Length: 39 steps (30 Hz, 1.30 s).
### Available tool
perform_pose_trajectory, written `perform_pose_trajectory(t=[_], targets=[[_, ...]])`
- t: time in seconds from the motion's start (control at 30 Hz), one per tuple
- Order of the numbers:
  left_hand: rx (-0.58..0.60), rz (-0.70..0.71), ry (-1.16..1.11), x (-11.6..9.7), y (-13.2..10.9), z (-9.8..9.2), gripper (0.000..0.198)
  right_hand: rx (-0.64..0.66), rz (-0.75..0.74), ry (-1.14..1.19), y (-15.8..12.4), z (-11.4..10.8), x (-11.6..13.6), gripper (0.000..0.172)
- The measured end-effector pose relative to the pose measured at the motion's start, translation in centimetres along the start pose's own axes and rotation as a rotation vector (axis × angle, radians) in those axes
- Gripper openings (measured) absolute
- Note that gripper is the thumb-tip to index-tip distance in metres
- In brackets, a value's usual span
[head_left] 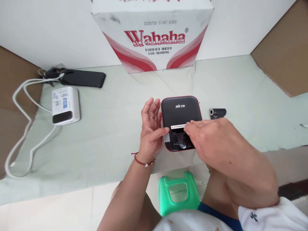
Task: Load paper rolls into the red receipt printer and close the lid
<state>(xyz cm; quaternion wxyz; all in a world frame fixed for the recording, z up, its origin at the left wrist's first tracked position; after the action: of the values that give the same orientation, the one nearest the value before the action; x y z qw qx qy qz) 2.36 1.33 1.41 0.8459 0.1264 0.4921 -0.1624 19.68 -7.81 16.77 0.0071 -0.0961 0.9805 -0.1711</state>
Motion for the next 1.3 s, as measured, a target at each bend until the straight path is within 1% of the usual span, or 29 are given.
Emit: perform_pose_trajectory(t=[0.07, 0.17, 0.27, 0.33, 0.4, 0.47, 0.53, 0.63, 0.77, 0.9, 0.97, 1.07, 1.13, 1.2, 1.3], targets=[[0.042, -0.013, -0.015, 0.1, 0.0, 0.0, 0.095, 0.019, 0.007, 0.01, 0.2, -0.4, 0.2, 0.023], [0.152, -0.013, -0.027, 0.3, -0.1, 0.1, 0.098, 0.022, 0.029, 0.032, 0.3, -0.6, -0.2, 0.021], [0.209, 0.004, 0.0, 0.3, -0.1, 0.0, 0.101, -0.03, 0.023, 0.1, -0.3, -0.1, -1.3, 0.024], [0.2, 0.005, 0.018, 0.3, 0.0, -0.3, 0.106, -0.087, -0.028, 0.164, -1.1, 0.4, -2.1, 0.024], [0.181, -0.008, 0.015, 0.3, 0.1, -0.7, 0.109, -0.119, -0.115, 0.242, -2.1, 0.6, -2.4, 0.025], [0.172, -0.034, -0.004, 0.2, 0.1, -1.1, 0.113, -0.091, -0.201, 0.31, -2.9, 0.4, -2.3, 0.028], [0.164, -0.056, -0.019, 0.2, 0.0, -1.2, 0.115, -0.038, -0.246, 0.355, -3.4, 0.0, -1.9, 0.031], [0.145, -0.067, -0.014, 0.1, -0.5, -1.3, 0.115, -0.007, -0.265, 0.372, -3.5, -0.3, -1.6, 0.032], [0.144, -0.074, -0.014, 0.3, -1.0, -1.2, 0.111, -0.06, -0.275, 0.311, -3.3, 0.5, -1.9, 0.032], [0.164, -0.084, -0.039, 0.6, -1.2, -1.3, 0.108, -0.112, -0.287, 0.268, -2.8, 1.6, -2.4, 0.026], [0.173, -0.102, -0.037, 0.7, -1.3, -1.3, 0.106, -0.13, -0.295, 0.266, -2.7, 1.9, -2.6, 0.025], [0.189, -0.112, -0.026, 0.9, -1.5, -1.3, 0.1, -0.14, -0.3, 0.274, -2.7, 1.9, -2.7, 0.027], [0.199, -0.106, -0.02, 1.1, -1.7, -1.3, 0.097, -0.143, -0.29, 0.273, -2.4, 1.7, -2.6, 0.029], [0.204, -0.104, -0.018, 1.3, -1.8, -1.2, 0.097, -0.151, -0.241, 0.27, -1.4, 1.4, -2.5, 0.028], [0.194, -0.11, -0.021, 1.5, -2.0, -1.1, 0.098, -0.126, -0.055, 0.262, 1.5, 1.0, -2.4, 0.032]])
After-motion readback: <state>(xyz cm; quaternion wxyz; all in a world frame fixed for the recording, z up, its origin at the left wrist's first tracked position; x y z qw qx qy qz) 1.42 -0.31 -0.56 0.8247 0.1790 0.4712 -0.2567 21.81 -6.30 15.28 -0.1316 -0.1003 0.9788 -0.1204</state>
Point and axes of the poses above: each hand's wrist, its own y-axis towards the middle knuckle, its own z-axis out of the palm, x = y × z, the point moved 1 cm from there along y, towards the middle knuckle, and after that the axes turned 1 degree about x, right-handed, at the moved point
